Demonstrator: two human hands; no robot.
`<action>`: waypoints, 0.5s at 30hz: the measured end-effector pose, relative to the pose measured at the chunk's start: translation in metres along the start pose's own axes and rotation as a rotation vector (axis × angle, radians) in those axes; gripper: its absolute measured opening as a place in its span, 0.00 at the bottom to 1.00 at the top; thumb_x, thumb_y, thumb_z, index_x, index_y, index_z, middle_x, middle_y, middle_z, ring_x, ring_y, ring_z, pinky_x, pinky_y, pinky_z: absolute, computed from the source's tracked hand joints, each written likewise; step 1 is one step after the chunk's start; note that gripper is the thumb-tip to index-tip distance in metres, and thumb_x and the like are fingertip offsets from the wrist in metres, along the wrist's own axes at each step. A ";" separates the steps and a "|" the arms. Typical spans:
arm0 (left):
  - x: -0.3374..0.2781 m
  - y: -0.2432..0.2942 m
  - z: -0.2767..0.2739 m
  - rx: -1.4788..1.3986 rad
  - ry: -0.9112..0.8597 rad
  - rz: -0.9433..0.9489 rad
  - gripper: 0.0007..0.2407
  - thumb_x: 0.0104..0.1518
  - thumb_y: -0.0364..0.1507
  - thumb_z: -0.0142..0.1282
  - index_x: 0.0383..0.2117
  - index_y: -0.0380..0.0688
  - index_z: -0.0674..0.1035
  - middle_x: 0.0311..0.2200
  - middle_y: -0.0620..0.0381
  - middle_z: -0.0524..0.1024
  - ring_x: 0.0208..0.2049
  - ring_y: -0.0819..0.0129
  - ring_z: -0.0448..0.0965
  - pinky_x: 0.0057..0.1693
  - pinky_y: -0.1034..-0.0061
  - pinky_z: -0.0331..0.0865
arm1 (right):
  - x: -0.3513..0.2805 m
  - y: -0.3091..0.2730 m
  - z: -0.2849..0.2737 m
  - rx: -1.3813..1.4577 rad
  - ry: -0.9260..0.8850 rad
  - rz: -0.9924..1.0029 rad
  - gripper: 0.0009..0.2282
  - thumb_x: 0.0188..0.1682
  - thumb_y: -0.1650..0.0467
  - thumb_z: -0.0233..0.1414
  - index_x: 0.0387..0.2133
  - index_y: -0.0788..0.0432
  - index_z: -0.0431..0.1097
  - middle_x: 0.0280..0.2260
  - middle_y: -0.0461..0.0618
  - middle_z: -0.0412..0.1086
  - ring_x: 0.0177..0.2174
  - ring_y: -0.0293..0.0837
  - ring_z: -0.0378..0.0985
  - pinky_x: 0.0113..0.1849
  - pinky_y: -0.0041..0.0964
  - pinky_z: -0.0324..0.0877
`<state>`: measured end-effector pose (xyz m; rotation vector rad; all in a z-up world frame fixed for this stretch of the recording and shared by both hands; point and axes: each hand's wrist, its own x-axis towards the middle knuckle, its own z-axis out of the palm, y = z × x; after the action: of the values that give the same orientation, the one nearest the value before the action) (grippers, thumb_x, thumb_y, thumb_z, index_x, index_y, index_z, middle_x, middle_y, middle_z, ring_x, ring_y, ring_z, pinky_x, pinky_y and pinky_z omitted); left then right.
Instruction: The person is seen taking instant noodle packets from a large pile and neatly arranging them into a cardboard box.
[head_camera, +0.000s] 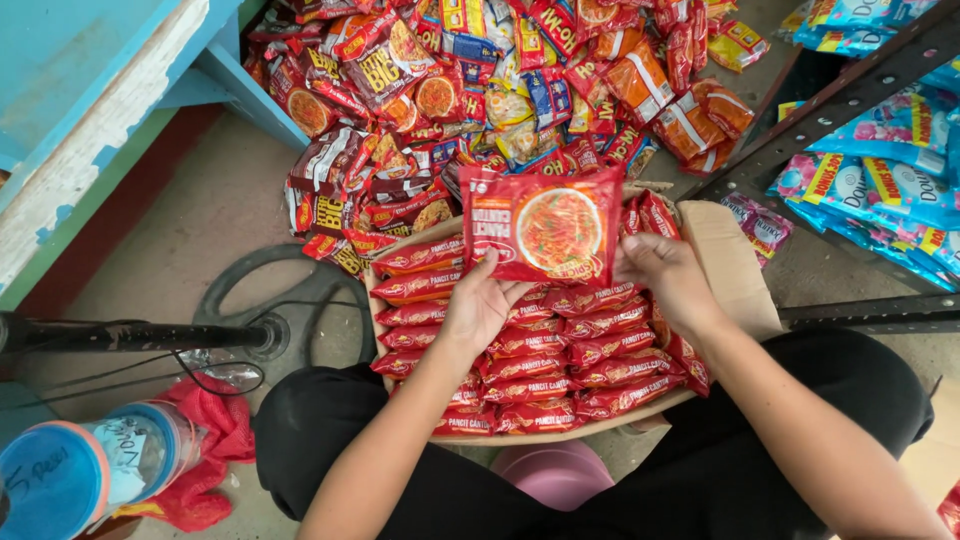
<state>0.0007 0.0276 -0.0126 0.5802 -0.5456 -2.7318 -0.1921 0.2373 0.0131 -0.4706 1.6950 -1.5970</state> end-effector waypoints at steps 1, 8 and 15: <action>0.001 0.000 -0.002 0.000 -0.002 0.000 0.20 0.58 0.34 0.61 0.53 0.40 0.71 0.51 0.47 0.77 0.53 0.57 0.78 0.65 0.56 0.69 | -0.001 -0.004 0.001 -0.001 0.001 -0.001 0.14 0.61 0.66 0.46 0.39 0.66 0.74 0.36 0.51 0.76 0.37 0.43 0.78 0.44 0.37 0.74; 0.003 -0.002 -0.007 -0.028 -0.008 0.000 0.19 0.58 0.33 0.62 0.52 0.40 0.72 0.49 0.50 0.79 0.52 0.58 0.79 0.62 0.60 0.73 | -0.014 -0.002 0.016 -0.353 0.014 -0.151 0.13 0.63 0.67 0.43 0.33 0.62 0.70 0.29 0.49 0.69 0.33 0.40 0.70 0.39 0.37 0.69; 0.000 0.009 -0.003 -0.068 0.029 0.094 0.18 0.57 0.32 0.63 0.51 0.39 0.73 0.47 0.49 0.79 0.49 0.58 0.80 0.58 0.62 0.76 | 0.004 -0.004 -0.016 -0.209 0.100 -0.273 0.09 0.61 0.68 0.42 0.37 0.60 0.67 0.30 0.46 0.72 0.34 0.39 0.76 0.44 0.36 0.73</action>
<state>0.0038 0.0187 -0.0114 0.5613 -0.4588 -2.6383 -0.2074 0.2448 0.0151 -0.7658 1.9517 -1.6622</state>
